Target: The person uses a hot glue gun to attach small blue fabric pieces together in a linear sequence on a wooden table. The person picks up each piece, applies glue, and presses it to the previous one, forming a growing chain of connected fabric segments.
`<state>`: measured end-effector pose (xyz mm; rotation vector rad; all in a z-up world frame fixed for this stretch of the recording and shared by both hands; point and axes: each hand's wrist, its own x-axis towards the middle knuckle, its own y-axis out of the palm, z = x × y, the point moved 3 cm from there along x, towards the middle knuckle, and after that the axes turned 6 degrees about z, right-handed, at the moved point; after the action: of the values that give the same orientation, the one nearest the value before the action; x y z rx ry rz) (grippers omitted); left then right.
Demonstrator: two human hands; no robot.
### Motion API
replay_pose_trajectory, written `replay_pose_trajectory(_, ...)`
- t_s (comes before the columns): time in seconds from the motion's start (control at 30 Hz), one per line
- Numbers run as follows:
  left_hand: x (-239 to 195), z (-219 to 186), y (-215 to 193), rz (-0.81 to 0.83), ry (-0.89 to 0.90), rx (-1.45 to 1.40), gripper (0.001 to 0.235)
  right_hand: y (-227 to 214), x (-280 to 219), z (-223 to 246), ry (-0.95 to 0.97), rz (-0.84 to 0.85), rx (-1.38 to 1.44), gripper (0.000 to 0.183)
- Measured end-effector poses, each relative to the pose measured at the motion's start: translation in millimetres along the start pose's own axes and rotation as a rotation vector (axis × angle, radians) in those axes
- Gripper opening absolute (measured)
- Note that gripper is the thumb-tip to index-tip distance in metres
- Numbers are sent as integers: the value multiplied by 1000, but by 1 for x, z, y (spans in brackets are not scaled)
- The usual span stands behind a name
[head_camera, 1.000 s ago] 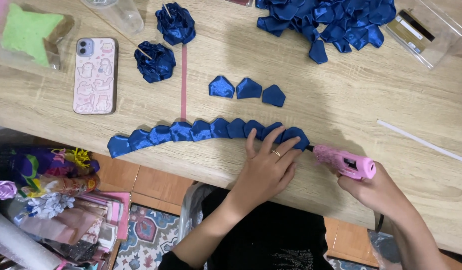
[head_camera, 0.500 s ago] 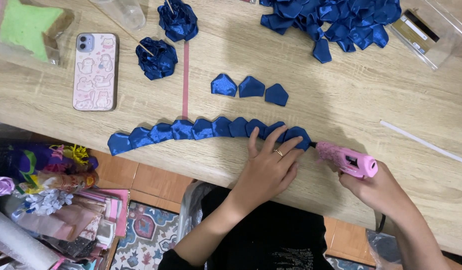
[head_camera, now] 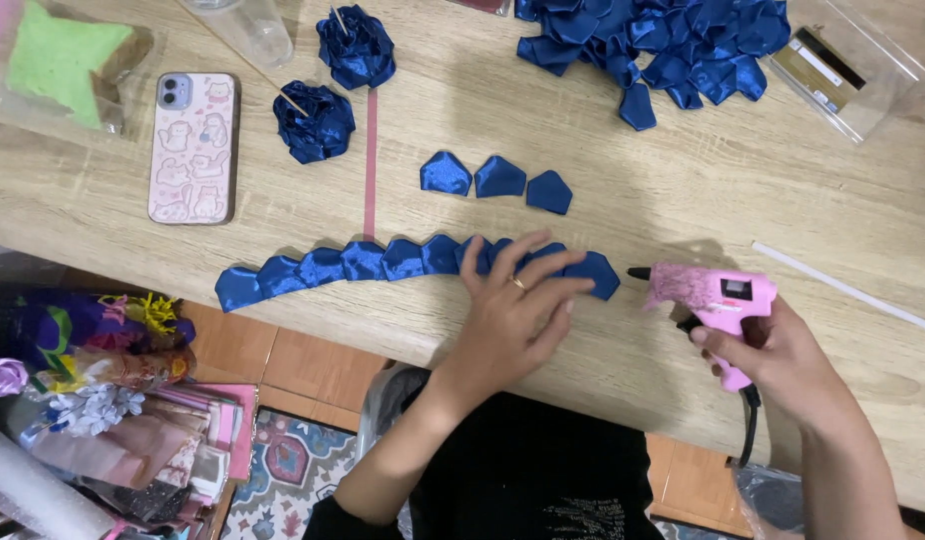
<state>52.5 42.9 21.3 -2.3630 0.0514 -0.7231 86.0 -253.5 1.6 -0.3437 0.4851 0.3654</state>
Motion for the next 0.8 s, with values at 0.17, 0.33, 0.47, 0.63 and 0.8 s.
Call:
replay_pose_trajectory(0.17,33,14,-25,-7,-76,164,16,2,-10,23,33,-170,-4,57)
replay_pose_trajectory(0.33,53,44,-6,-91,-77,452,17,5,-16,44,75,-235,-209,61)
replay_pose_trajectory(0.47,58,52,10,-58,-141,763,11,8,-19,51,109,-291,-346,72)
replay_pose_trajectory(0.63,58,57,19,-72,-186,783,19,7,-18,37,26,-326,-518,76)
replay_pose_trajectory(0.8,61,40,10,-142,-53,644,11,7,-23,24,-308,-478,-798,60)
